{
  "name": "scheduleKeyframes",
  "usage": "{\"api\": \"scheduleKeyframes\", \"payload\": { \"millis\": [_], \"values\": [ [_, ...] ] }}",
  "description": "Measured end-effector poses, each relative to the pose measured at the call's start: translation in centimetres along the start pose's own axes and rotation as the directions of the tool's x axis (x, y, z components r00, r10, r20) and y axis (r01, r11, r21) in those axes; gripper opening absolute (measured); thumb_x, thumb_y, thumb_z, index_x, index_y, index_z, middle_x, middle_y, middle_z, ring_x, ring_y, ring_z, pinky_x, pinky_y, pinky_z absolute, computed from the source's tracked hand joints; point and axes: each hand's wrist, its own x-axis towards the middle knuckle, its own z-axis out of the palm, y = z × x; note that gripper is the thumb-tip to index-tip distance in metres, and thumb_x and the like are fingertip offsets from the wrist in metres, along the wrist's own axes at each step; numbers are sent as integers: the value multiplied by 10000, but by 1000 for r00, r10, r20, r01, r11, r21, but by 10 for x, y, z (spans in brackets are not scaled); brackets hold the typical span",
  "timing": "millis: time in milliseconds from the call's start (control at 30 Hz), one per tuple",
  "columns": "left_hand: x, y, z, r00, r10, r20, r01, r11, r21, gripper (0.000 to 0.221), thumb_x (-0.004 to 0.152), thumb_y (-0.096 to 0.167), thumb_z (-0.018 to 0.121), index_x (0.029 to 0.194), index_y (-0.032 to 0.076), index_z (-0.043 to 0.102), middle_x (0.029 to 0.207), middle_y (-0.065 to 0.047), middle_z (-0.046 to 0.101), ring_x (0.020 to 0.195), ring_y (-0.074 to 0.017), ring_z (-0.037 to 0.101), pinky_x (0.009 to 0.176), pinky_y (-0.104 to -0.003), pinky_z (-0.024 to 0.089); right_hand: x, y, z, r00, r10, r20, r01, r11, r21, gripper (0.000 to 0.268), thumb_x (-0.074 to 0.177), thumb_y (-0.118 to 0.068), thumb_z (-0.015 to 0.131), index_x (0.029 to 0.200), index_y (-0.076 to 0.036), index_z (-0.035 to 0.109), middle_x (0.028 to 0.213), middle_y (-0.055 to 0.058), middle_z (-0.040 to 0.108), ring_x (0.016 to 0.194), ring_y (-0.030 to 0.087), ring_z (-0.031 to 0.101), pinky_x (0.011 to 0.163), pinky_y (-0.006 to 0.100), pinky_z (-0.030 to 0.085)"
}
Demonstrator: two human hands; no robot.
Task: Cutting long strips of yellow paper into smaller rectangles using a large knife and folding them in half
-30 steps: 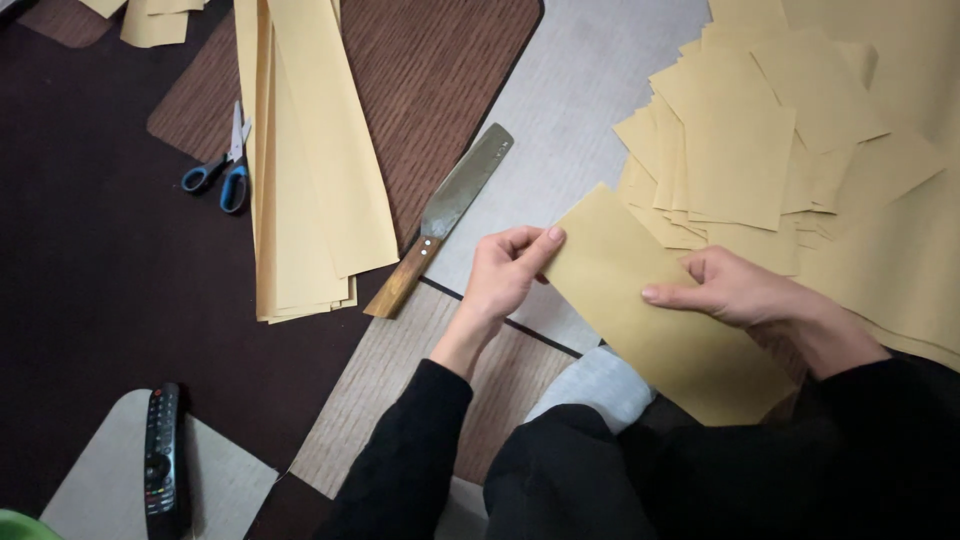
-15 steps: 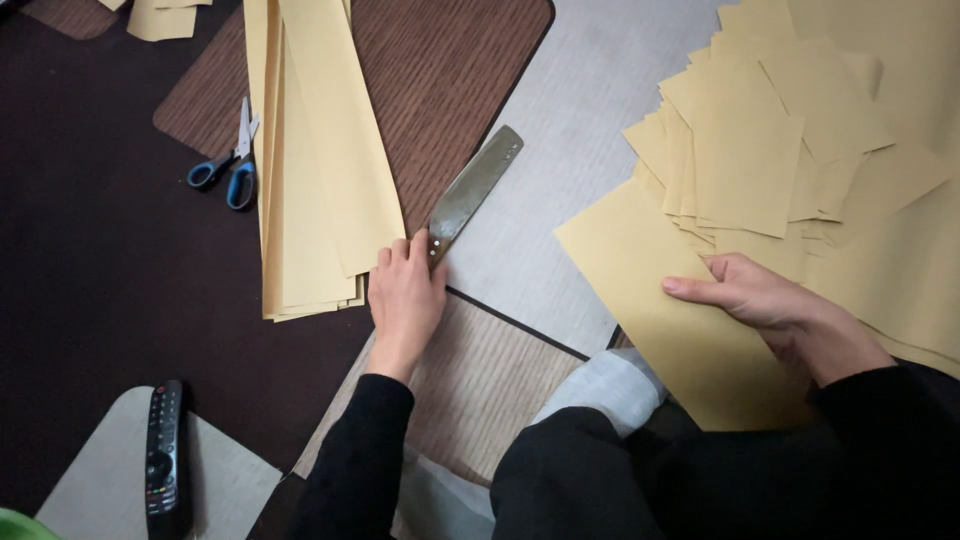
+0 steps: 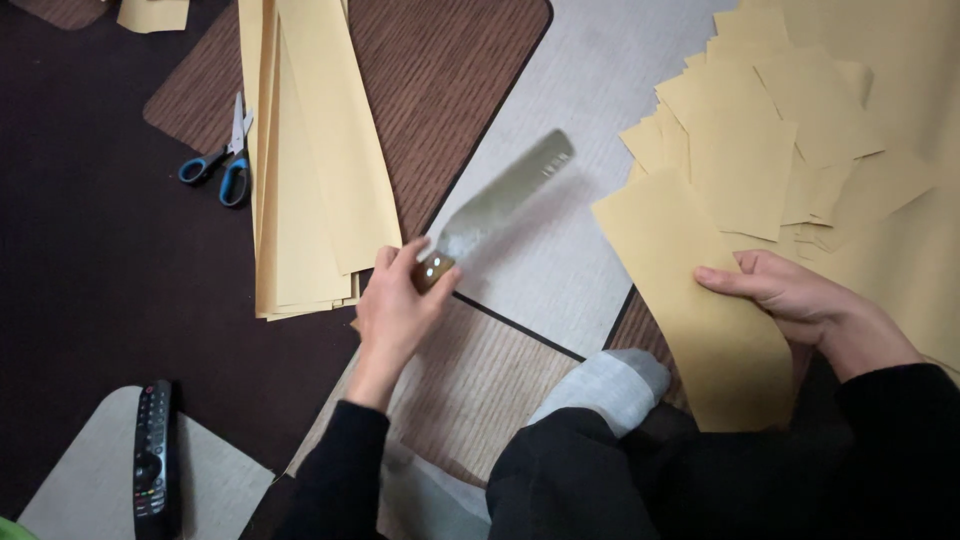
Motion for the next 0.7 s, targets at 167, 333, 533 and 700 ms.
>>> {"api": "scheduleKeyframes", "payload": {
  "millis": [167, 333, 533, 700],
  "values": [
    [-14, -17, -8, 986, 160, -39, -159, 987, 35, 516, 892, 685, 825, 1204, 274, 832, 1131, 61, 653, 1002, -208, 760, 767, -476, 600, 3, 8, -12, 998, -47, -30, 47, 999, 24, 337, 1077, -222, 776, 991, 103, 797, 936, 217, 849, 751, 303, 780, 643, 413, 594],
    [-19, -26, -5, 967, 249, -47, -246, 967, 62, 465, 872, 633, 891, 1179, 287, 854, 1108, 94, 669, 982, -172, 762, 671, -445, 579, -9, -8, 1, 991, 17, -130, -8, 998, 63, 397, 1087, -188, 699, 1286, 150, 759, 1159, 313, 826, 946, 422, 772, 815, 525, 610],
    [-21, -25, 0, 959, 279, -46, -274, 958, 89, 489, 863, 656, 896, 1209, 312, 866, 1081, 115, 649, 909, -134, 750, 652, -410, 576, -9, -7, -6, 992, -8, -125, 15, 999, 51, 452, 1093, -202, 670, 1308, 186, 758, 1220, 336, 821, 1011, 447, 768, 850, 541, 596],
    [-21, -23, 0, 951, 304, -62, -297, 950, 98, 481, 873, 657, 889, 1197, 303, 861, 1085, 104, 639, 910, -140, 746, 599, -420, 577, -8, -5, -11, 991, -6, -135, 17, 997, 78, 427, 1107, -197, 649, 1384, 118, 733, 1280, 292, 804, 1059, 414, 751, 899, 526, 582]
  ]
}}
